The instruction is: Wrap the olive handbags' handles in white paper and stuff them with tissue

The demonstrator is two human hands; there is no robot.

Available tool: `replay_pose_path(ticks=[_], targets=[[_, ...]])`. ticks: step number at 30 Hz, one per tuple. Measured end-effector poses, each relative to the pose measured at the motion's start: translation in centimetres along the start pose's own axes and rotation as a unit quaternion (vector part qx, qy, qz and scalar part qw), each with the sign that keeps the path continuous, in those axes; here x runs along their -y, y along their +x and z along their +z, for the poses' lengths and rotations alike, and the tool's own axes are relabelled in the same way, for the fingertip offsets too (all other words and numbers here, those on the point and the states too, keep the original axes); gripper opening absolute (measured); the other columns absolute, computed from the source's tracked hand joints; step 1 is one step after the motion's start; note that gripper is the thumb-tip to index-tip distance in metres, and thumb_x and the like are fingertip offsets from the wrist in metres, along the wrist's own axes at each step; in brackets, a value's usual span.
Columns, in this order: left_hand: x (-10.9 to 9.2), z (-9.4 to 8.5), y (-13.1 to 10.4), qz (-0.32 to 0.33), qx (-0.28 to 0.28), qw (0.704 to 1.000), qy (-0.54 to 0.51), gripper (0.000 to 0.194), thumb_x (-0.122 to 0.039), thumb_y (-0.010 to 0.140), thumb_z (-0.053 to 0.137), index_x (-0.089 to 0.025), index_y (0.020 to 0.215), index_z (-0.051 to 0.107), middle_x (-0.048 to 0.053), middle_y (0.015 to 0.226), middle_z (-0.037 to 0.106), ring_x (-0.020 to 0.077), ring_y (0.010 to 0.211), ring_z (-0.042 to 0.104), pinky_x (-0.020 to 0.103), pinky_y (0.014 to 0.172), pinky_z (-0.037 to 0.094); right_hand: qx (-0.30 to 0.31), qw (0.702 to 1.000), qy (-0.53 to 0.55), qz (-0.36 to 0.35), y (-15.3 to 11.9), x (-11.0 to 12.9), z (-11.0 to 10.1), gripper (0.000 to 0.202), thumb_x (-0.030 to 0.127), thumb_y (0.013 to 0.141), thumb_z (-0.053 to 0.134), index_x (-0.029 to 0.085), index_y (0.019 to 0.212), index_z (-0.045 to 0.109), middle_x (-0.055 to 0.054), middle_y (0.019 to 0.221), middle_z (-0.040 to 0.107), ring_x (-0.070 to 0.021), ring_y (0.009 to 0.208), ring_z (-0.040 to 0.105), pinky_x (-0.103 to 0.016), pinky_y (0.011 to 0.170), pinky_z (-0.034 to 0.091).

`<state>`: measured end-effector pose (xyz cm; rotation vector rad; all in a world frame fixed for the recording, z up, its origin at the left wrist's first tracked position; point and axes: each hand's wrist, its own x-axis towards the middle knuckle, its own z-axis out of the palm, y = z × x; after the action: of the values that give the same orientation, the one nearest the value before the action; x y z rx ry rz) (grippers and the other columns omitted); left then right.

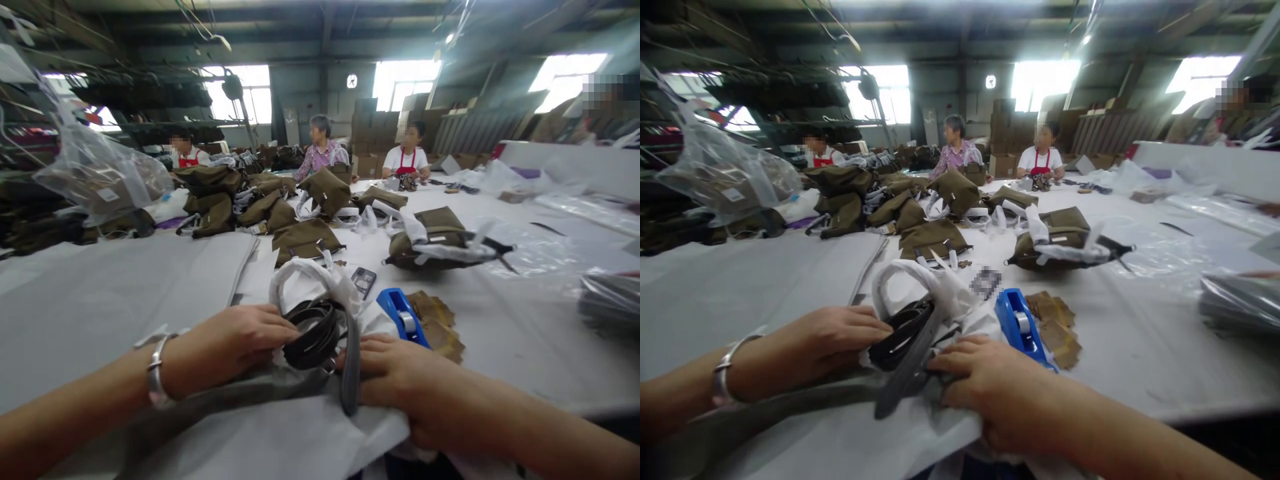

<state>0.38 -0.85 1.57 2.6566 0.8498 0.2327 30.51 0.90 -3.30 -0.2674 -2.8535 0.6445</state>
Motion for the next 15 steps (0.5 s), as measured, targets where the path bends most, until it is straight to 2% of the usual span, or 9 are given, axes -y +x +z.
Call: replay_pose_path(ticks=[2, 5, 7, 9, 11, 13, 15], targets=[[-0.8, 0.0, 0.4, 0.014, 0.007, 0.998, -0.066, 0.031, -0.007, 0.100, 0.044, -0.020, 0.113, 0.069, 0.006, 0.111, 0.077, 0.0173, 0.100, 0.069, 0.024, 0.089, 0.049, -0.001, 1.000, 0.013, -0.004, 0.4, -0.3, 0.1, 0.032, 0.019, 0.078, 0.070, 0.020, 0.109, 0.074, -0.011, 0.130, 0.068, -0.0265, 0.127, 0.058, -0.041, 0.116, 0.039], [-1.3, 0.2, 0.8, 0.049, 0.097, 0.987, -0.120, 0.031, -0.004, 0.098, 0.047, -0.021, 0.111, 0.069, 0.006, 0.110, 0.078, 0.0175, 0.099, 0.070, 0.025, 0.092, 0.049, 0.014, 1.000, 0.026, -0.005, 0.7, -0.6, 0.3, 0.027, 0.021, 0.079, 0.069, 0.021, 0.106, 0.076, -0.010, 0.116, 0.073, -0.0255, 0.123, 0.060, -0.041, 0.117, 0.038], [-0.8, 0.5, 0.8, 0.060, 0.141, 0.981, -0.123, 0.032, -0.002, 0.096, 0.049, -0.022, 0.109, 0.069, 0.006, 0.107, 0.079, 0.0171, 0.099, 0.071, 0.024, 0.091, 0.049, 0.026, 0.999, 0.028, -0.004, 0.7, -0.7, 0.4, 0.028, 0.019, 0.080, 0.068, 0.021, 0.107, 0.075, -0.009, 0.110, 0.074, -0.0253, 0.124, 0.060, -0.042, 0.119, 0.037], [0.2, 0.9, 0.5, 0.049, 0.147, 0.984, -0.085, 0.030, -0.001, 0.096, 0.049, -0.023, 0.104, 0.069, 0.004, 0.103, 0.079, 0.0166, 0.095, 0.071, 0.023, 0.088, 0.049, 0.036, 0.999, 0.023, -0.004, 0.5, -0.5, 0.4, 0.031, 0.019, 0.078, 0.069, 0.020, 0.109, 0.075, -0.009, 0.113, 0.073, -0.0269, 0.130, 0.057, -0.043, 0.121, 0.034], [1.3, 1.5, 0.2, 0.013, 0.140, 0.990, -0.005, 0.024, -0.006, 0.098, 0.052, -0.022, 0.097, 0.069, 0.003, 0.100, 0.078, 0.0172, 0.095, 0.069, 0.023, 0.085, 0.049, 0.045, 0.999, 0.010, -0.006, 0.2, 0.1, 0.3, 0.031, 0.019, 0.078, 0.070, 0.019, 0.109, 0.074, -0.010, 0.115, 0.073, -0.0281, 0.134, 0.054, -0.045, 0.122, 0.033], [2.2, 2.3, 0.0, -0.036, 0.134, 0.986, 0.094, 0.019, -0.009, 0.098, 0.054, -0.020, 0.093, 0.068, 0.003, 0.098, 0.077, 0.0186, 0.097, 0.067, 0.024, 0.085, 0.048, 0.041, 0.999, -0.014, -0.007, -0.3, 1.2, 0.0, 0.027, 0.018, 0.085, 0.065, 0.018, 0.110, 0.073, -0.010, 0.112, 0.075, -0.0259, 0.127, 0.060, -0.042, 0.118, 0.040], [2.7, 3.3, 0.1, -0.061, 0.146, 0.970, 0.182, 0.018, -0.006, 0.096, 0.055, -0.019, 0.093, 0.068, 0.005, 0.097, 0.076, 0.0205, 0.098, 0.067, 0.026, 0.086, 0.048, 0.005, 0.999, -0.045, -0.006, -0.9, 2.5, -0.7, 0.027, 0.015, 0.095, 0.053, 0.017, 0.116, 0.070, -0.010, 0.110, 0.076, -0.0220, 0.116, 0.067, -0.036, 0.110, 0.049]])
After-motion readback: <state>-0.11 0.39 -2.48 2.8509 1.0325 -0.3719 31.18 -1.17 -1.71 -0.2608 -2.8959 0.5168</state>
